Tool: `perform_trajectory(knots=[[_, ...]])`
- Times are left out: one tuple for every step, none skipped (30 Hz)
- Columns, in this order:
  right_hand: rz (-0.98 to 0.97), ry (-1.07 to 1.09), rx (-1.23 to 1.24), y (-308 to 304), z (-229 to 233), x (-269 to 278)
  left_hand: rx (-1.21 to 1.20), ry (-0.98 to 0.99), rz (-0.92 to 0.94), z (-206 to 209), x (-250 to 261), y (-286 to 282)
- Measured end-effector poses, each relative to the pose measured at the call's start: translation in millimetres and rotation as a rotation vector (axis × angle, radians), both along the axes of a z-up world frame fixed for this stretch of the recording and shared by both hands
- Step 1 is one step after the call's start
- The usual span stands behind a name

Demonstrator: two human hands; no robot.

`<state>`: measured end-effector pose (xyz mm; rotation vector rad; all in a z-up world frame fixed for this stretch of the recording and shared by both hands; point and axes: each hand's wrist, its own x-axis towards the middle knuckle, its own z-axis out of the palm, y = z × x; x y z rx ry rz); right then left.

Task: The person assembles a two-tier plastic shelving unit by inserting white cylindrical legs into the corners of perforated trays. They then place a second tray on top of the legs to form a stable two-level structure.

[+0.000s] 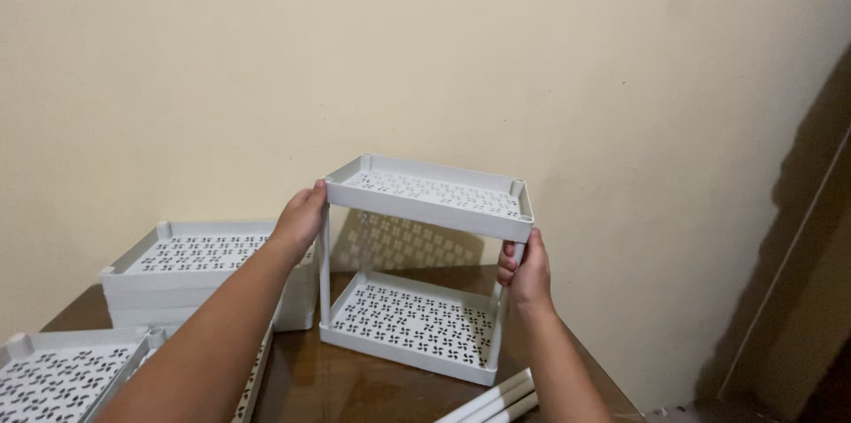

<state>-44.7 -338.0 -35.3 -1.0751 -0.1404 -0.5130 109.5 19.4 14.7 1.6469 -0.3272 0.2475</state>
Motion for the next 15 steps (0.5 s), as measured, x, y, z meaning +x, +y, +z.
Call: perform_trajectory(knots=[[-0.014, -0.007, 0.003, -0.1, 1.2, 1.8, -0.003, -0.006, -0.013, 2.5, -1.9, -0.4], [-0.027, -0.008, 0.005, -0.4, 1.0, 2.4, 0.018, -0.018, 0.002, 3.5, -4.6, -0.6], [-0.041, -0.008, 0.007, -0.7, 0.7, 2.9, 0.038, -0.03, 0.017, 4.5, -7.6, -0.4], [-0.049, 0.006, 0.004, -1.8, 0.4, 3.1, 0.056, -0.04, 0.033, 4.1, -11.6, -0.3], [-0.058, 0.021, 0.001, -3.0, 0.6, 3.5, 0.046, -0.016, 0.028, 4.1, -16.0, -0.3], [-0.064, 0.035, -0.003, -3.6, 1.1, 4.1, 0.034, 0.008, 0.024, 5.2, -20.8, -0.1], [-0.074, 0.043, -0.017, -4.1, 1.5, 4.6, 0.023, 0.032, 0.02, 6.6, -25.9, 0.0], [-0.084, 0.048, -0.029, -5.0, 2.5, 6.0, 0.036, 0.028, 0.03, 8.8, -30.5, 0.5], [-0.095, 0.053, -0.042, -6.0, 3.2, 7.2, 0.049, 0.024, 0.041, 10.6, -35.3, 1.1], [-0.098, 0.05, -0.021, -6.8, 3.5, 8.4, 0.061, 0.021, 0.052, 12.3, -39.9, 1.4], [-0.102, 0.046, 0.0, -7.5, 3.8, 9.6, 0.053, 0.023, 0.043, 14.5, -43.9, 1.0], [-0.104, 0.043, 0.019, -8.1, 4.8, 11.2, 0.043, 0.026, 0.036, 16.9, -47.5, 1.2], [-0.101, 0.061, 0.014, -8.9, 5.9, 12.5, 0.034, 0.029, 0.03, 18.9, -51.1, 2.0], [-0.099, 0.075, 0.01, -9.9, 7.6, 14.1, 0.01, 0.048, 0.001, 20.9, -54.6, 3.5], [-0.096, 0.09, 0.005, -10.9, 9.1, 15.2, -0.014, 0.066, -0.027, 22.5, -58.4, 5.2]])
